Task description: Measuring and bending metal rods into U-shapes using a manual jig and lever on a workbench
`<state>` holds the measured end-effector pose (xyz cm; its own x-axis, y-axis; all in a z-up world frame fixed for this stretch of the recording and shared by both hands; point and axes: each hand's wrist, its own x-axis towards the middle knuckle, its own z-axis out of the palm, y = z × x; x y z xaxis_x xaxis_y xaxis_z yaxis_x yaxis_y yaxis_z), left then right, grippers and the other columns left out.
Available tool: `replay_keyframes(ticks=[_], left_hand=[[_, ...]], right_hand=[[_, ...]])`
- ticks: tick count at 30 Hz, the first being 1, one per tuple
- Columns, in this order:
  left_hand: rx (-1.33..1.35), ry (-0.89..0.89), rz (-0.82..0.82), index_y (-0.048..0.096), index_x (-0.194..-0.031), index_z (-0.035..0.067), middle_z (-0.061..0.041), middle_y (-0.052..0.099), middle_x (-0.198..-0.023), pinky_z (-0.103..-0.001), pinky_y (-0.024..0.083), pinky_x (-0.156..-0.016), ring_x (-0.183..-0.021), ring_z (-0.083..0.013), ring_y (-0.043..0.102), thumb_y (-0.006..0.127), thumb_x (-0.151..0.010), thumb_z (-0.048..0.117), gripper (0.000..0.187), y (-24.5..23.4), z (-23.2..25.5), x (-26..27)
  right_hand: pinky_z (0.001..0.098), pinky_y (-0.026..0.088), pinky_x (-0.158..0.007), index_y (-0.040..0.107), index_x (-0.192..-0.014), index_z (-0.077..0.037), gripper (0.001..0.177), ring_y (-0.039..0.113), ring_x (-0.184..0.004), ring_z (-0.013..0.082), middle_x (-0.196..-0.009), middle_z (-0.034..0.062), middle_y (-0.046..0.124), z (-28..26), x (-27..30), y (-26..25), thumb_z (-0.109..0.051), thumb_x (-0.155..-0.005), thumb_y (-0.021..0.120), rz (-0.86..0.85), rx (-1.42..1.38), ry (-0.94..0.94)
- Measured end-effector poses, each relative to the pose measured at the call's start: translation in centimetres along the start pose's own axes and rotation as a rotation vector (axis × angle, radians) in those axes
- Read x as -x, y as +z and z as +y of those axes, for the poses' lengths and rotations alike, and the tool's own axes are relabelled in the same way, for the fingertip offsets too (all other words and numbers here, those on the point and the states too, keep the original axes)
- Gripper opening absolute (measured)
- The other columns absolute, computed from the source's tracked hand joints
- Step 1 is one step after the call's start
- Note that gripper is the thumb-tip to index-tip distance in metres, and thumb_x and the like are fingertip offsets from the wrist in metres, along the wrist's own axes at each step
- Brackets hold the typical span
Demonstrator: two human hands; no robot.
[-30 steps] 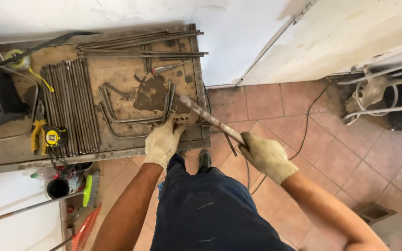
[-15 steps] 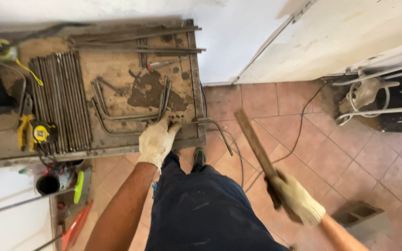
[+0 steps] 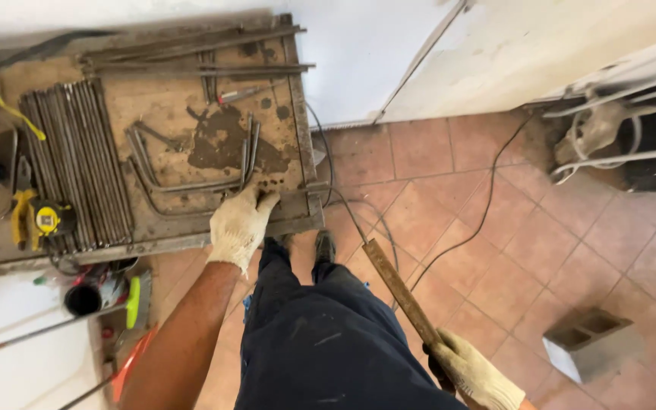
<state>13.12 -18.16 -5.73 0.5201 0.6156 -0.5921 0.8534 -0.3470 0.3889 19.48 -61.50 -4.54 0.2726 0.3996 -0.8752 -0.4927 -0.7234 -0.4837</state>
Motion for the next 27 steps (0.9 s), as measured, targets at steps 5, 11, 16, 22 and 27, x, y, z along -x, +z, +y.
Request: replay_keyframes(ticks=[5, 11, 16, 22, 27], left_hand=[[-0.063, 0.014, 0.036, 0.063, -0.109, 0.016, -0.019, 0.074, -0.099, -0.054, 0.051, -0.078, -0.094, -0.0461, 0.068, 0.047, -0.096, 0.058, 0.047, 1.6, -1.5, -1.7], [-0.066, 0.002, -0.001, 0.062, -0.107, 0.013, -0.016, 0.074, -0.096, -0.052, 0.052, -0.078, -0.090, -0.0416, 0.069, 0.047, -0.099, 0.057, 0.047, 0.8, -0.8, -1.2], [-0.080, 0.023, -0.020, 0.037, -0.160, 0.020, -0.019, 0.074, -0.104, -0.052, 0.055, -0.084, -0.098, -0.0425, 0.069, 0.042, -0.100, 0.056, 0.070, 0.2, -0.5, -1.3], [-0.084, 0.025, -0.005, 0.059, -0.128, 0.015, -0.020, 0.074, -0.100, -0.055, 0.052, -0.080, -0.096, -0.0461, 0.068, 0.045, -0.099, 0.059, 0.055, 1.3, -1.6, -1.7], [-0.167, -0.032, -0.081, 0.040, -0.156, 0.022, -0.022, 0.073, -0.104, -0.056, 0.053, -0.084, -0.100, -0.0468, 0.068, 0.039, -0.100, 0.057, 0.066, 0.3, -0.1, -1.7]], right_hand=[[0.0339, 0.038, -0.044, 0.063, -0.097, 0.005, 0.050, 0.047, -0.048, 0.0214, -0.059, 0.0117, 0.051, 0.8, -0.3, 1.0, -0.044, -0.091, 0.057, -0.012, -0.118, 0.011], [0.0338, 0.035, -0.037, 0.060, -0.095, 0.007, 0.032, 0.047, -0.041, 0.0239, -0.056, 0.0149, 0.050, -0.1, -1.4, 3.4, -0.025, -0.096, 0.053, 0.077, -0.206, 0.085], [0.0333, 0.038, -0.028, 0.056, -0.103, 0.005, 0.025, 0.041, -0.040, 0.0202, -0.059, 0.0118, 0.043, -2.1, -4.8, 5.0, -0.019, -0.099, 0.055, 0.122, -0.447, 0.004], [0.0415, 0.048, -0.039, 0.052, -0.113, 0.003, 0.030, 0.057, -0.045, 0.0328, -0.097, 0.0265, 0.073, -7.0, -5.9, 6.8, -0.023, -0.097, 0.052, -0.020, -0.284, 0.064], [0.0360, 0.043, -0.028, 0.053, -0.106, 0.004, 0.042, 0.046, -0.030, 0.0247, -0.050, 0.0163, 0.048, -6.5, -6.9, 7.5, -0.038, -0.099, 0.052, -0.035, -0.361, -0.047]])
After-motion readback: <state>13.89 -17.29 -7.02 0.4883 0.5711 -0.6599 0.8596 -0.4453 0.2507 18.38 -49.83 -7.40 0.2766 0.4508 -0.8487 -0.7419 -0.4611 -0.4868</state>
